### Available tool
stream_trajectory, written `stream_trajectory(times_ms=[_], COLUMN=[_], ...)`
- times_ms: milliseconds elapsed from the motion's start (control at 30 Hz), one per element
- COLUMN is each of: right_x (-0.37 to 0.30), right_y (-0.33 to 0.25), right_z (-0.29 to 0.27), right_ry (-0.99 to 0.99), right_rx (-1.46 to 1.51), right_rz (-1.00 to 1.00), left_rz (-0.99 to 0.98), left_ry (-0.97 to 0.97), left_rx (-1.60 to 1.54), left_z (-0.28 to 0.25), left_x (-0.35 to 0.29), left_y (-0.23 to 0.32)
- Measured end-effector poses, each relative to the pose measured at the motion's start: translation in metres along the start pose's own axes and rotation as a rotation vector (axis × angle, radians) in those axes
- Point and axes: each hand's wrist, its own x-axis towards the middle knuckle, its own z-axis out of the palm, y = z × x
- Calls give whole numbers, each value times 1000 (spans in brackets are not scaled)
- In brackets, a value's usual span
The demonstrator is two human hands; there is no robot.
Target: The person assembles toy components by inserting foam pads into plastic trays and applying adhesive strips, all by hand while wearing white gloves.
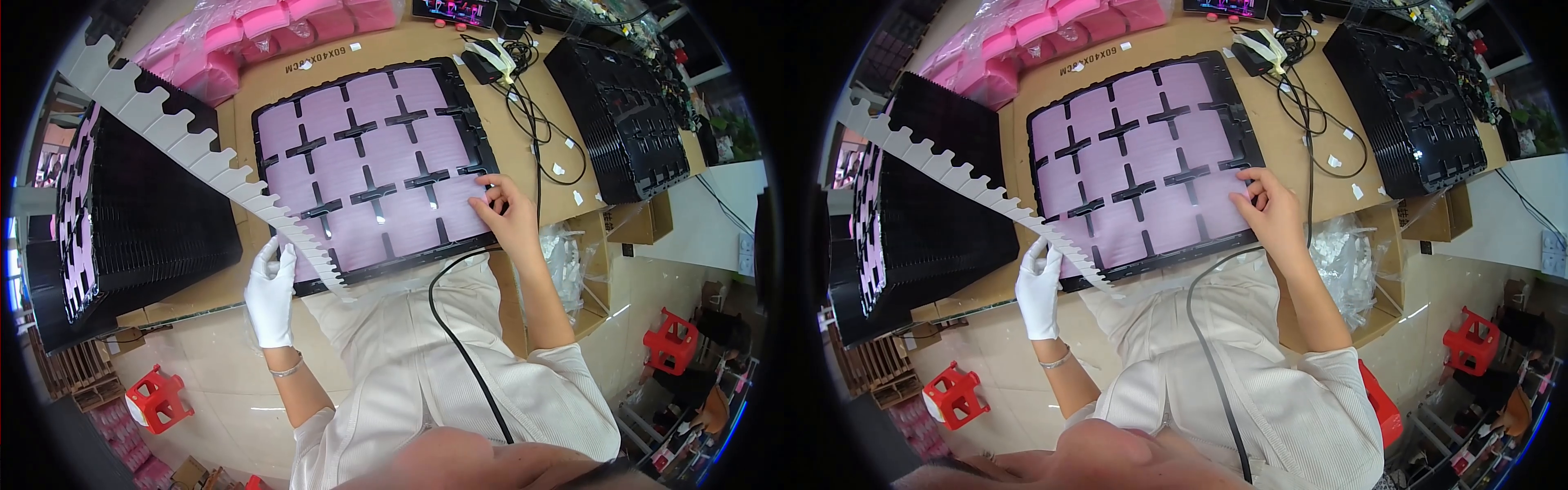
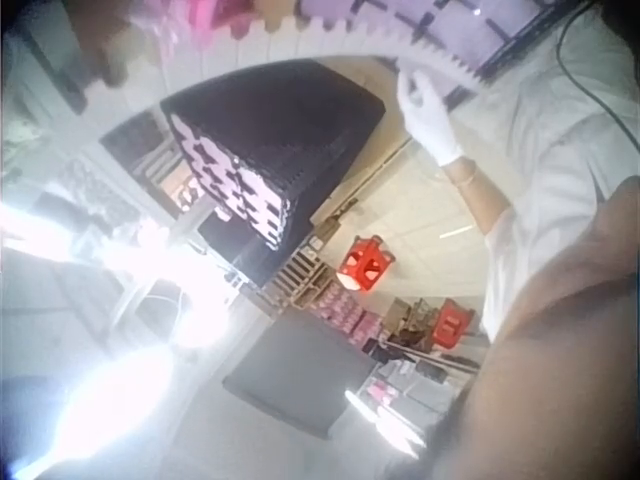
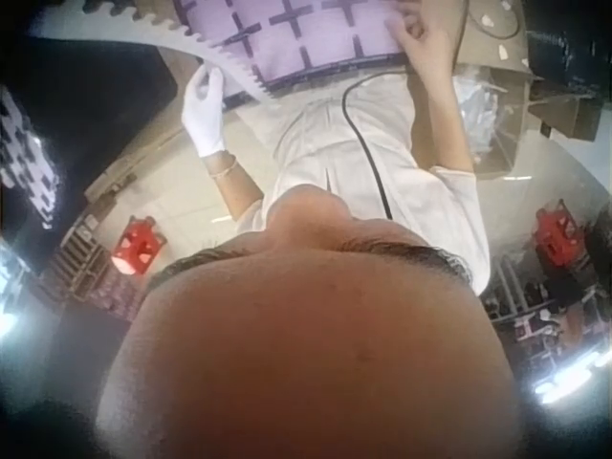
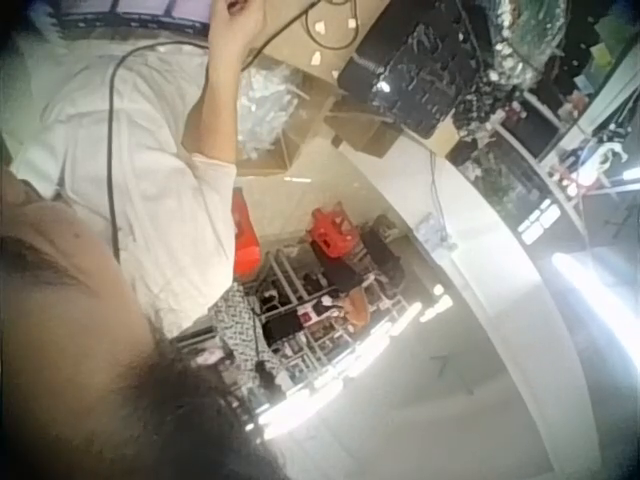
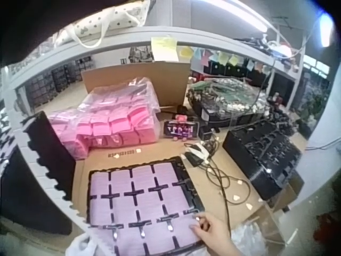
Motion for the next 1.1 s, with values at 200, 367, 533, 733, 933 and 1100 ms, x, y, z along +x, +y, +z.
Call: stream_trajectory(times_ms=[200, 367, 533, 733, 933, 1100], right_x=[2, 3, 4, 4, 43, 136], right_y=[9, 16, 14, 7, -18, -11], right_z=[0, -5, -6, -8, -26, 17], right_ry=[65, 65, 52, 75, 274, 101], right_rx=[23, 50, 20, -131, -548, -567], right_rz=[6, 67, 41, -44, -273, -747], left_rz=[121, 156, 178, 449, 639, 1038], left_ry=[44, 63, 79, 203, 407, 284], left_rx=[99, 124, 147, 533, 437, 647], left_z=[8, 7, 6, 3, -1, 34], left_x=[-2, -3, -2, -7, 61, 116], left_y=[-8, -9, -13, 3, 17, 49])
